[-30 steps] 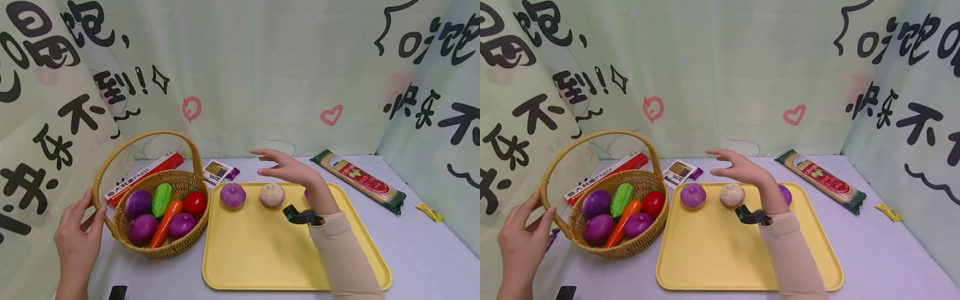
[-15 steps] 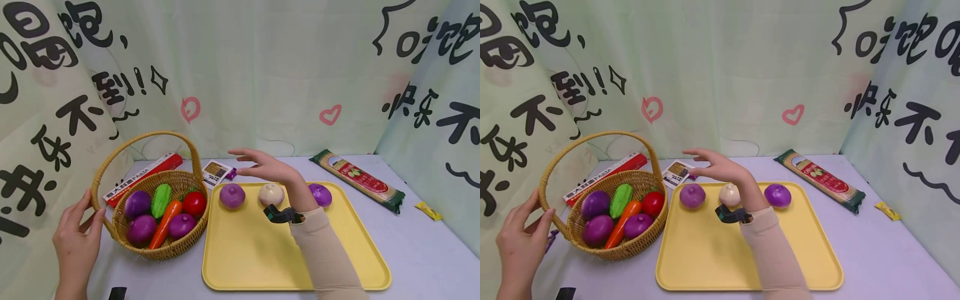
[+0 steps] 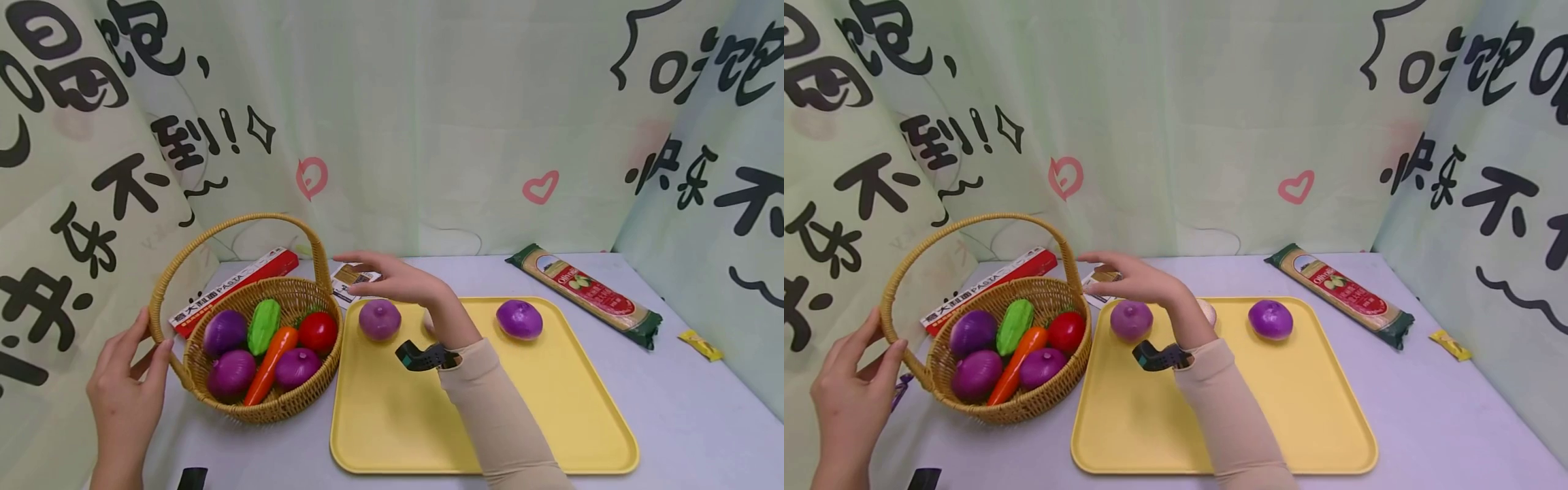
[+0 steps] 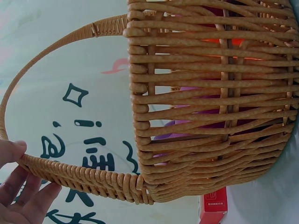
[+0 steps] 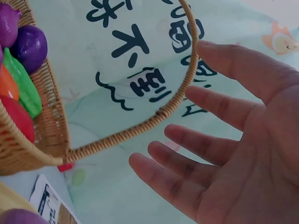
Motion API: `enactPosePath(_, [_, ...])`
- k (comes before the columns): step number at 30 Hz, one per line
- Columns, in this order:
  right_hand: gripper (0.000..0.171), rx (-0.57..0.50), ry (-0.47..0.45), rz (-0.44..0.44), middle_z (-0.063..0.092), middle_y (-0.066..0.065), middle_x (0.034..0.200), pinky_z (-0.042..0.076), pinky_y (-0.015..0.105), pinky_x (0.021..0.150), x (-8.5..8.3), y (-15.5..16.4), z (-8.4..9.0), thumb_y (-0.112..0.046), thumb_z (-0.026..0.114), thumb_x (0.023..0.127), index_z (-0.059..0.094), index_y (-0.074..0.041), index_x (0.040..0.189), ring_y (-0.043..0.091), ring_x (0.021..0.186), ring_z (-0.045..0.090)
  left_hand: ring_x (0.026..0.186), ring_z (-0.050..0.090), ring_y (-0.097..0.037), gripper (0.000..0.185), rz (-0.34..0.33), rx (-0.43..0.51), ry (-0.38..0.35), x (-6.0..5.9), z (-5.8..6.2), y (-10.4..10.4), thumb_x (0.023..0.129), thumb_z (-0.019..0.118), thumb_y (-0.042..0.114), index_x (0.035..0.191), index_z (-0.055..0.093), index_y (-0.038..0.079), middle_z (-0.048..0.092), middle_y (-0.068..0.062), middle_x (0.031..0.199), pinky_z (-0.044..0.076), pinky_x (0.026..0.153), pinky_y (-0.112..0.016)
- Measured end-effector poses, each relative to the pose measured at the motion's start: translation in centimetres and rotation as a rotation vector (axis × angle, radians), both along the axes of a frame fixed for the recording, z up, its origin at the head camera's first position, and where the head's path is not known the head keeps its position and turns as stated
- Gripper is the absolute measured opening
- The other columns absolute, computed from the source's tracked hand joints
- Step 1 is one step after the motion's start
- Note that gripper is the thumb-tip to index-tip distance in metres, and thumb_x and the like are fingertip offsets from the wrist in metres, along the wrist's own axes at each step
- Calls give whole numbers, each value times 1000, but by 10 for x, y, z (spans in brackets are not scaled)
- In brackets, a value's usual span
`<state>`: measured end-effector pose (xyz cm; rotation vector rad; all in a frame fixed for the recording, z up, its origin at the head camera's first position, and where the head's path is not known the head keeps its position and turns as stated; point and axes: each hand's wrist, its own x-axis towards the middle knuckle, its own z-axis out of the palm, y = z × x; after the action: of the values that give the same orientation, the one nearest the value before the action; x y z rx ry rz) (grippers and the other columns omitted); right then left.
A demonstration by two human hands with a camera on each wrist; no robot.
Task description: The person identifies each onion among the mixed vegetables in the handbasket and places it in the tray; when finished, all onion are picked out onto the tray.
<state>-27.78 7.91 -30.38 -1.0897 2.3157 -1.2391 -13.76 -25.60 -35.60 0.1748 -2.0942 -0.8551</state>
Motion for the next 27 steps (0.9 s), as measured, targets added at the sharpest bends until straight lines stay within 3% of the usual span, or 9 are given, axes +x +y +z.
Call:
enactPosePath(6, [54, 6, -10, 30, 43, 5, 145, 42, 40, 108, 1, -18, 0, -29, 58, 93, 39, -23, 143, 20, 132, 42, 99, 38, 26, 61, -1, 7, -17, 0, 0, 0, 84, 66, 1, 136, 49, 28, 58, -15, 112, 33, 76, 9])
enactPosePath(12, [54, 11, -17, 61, 39, -4, 147, 41, 38, 110, 2, -33, 3, -31, 60, 92, 40, -29, 142, 25, 138, 36, 99, 39, 25, 61, -1, 6, -18, 0, 0, -1, 84, 67, 2, 136, 49, 30, 58, -13, 111, 34, 76, 9])
enactPosePath(19, [54, 57, 51, 94, 45, -3, 142, 46, 30, 102, 2, -53, 7, -33, 60, 92, 41, -29, 142, 14, 127, 44, 98, 38, 26, 61, -6, 8, -12, 1, 0, -2, 83, 67, -1, 136, 51, 25, 58, -12, 110, 34, 75, 9])
enactPosePath(27, [53, 118, 50, 109, 42, -5, 145, 43, 31, 107, -4, -79, 5, -37, 59, 91, 41, -29, 141, 12, 130, 43, 99, 42, 22, 62, -8, 10, -5, 0, -1, -2, 82, 68, 0, 135, 51, 27, 58, -4, 109, 34, 75, 9])
